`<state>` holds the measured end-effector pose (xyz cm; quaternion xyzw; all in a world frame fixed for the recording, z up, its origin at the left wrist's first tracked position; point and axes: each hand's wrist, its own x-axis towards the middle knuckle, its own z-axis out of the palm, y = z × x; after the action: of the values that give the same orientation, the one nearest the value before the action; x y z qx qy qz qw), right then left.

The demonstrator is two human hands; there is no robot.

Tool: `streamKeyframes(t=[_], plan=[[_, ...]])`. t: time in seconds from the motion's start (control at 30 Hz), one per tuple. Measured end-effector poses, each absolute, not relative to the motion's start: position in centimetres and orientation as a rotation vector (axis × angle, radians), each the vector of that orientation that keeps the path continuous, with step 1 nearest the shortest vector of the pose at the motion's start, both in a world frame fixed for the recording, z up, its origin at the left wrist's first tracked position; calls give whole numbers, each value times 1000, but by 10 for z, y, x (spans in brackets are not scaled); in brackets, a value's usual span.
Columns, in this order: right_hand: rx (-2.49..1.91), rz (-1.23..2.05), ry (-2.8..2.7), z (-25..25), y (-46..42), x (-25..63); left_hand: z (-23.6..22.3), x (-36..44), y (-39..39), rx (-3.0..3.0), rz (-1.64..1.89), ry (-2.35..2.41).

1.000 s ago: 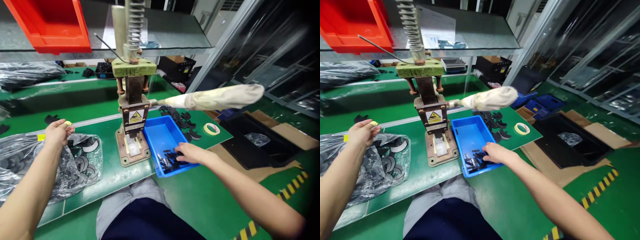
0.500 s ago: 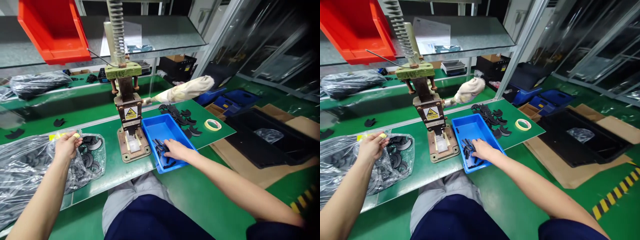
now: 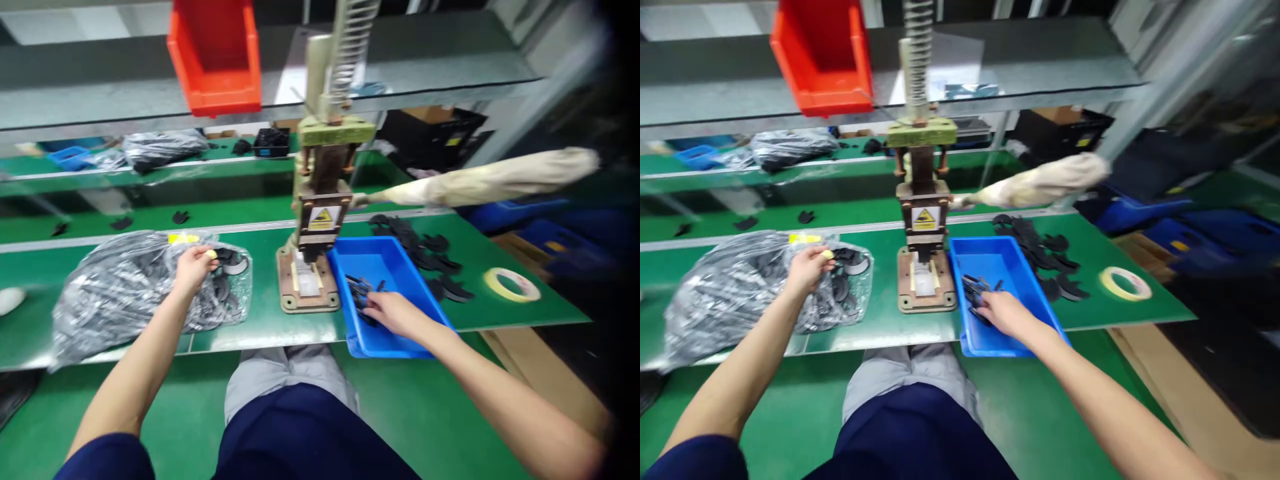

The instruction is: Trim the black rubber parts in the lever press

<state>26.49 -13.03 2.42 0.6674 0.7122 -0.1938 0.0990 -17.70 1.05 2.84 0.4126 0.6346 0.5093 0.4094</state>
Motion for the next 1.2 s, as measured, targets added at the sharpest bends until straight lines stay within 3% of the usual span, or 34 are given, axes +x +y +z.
streamKeyframes(t=[0.27, 0.43, 0.67, 0.97, 1.2], plan=[[2074, -292, 2223, 0, -126, 301, -4, -185, -16, 1914, 695, 1744], [1988, -366, 2298, -20, -111, 285, -10, -167, -29, 2067, 654, 1755], [2051, -654, 2274, -12, -113, 281, -5, -159, -58, 1963, 775, 1637], [2547, -1151, 2210, 7, -123, 282, 8, -117, -83, 1894, 834, 1403], [2834, -1754, 2444, 26, -168, 218, 27, -45, -134, 1818, 948, 925]])
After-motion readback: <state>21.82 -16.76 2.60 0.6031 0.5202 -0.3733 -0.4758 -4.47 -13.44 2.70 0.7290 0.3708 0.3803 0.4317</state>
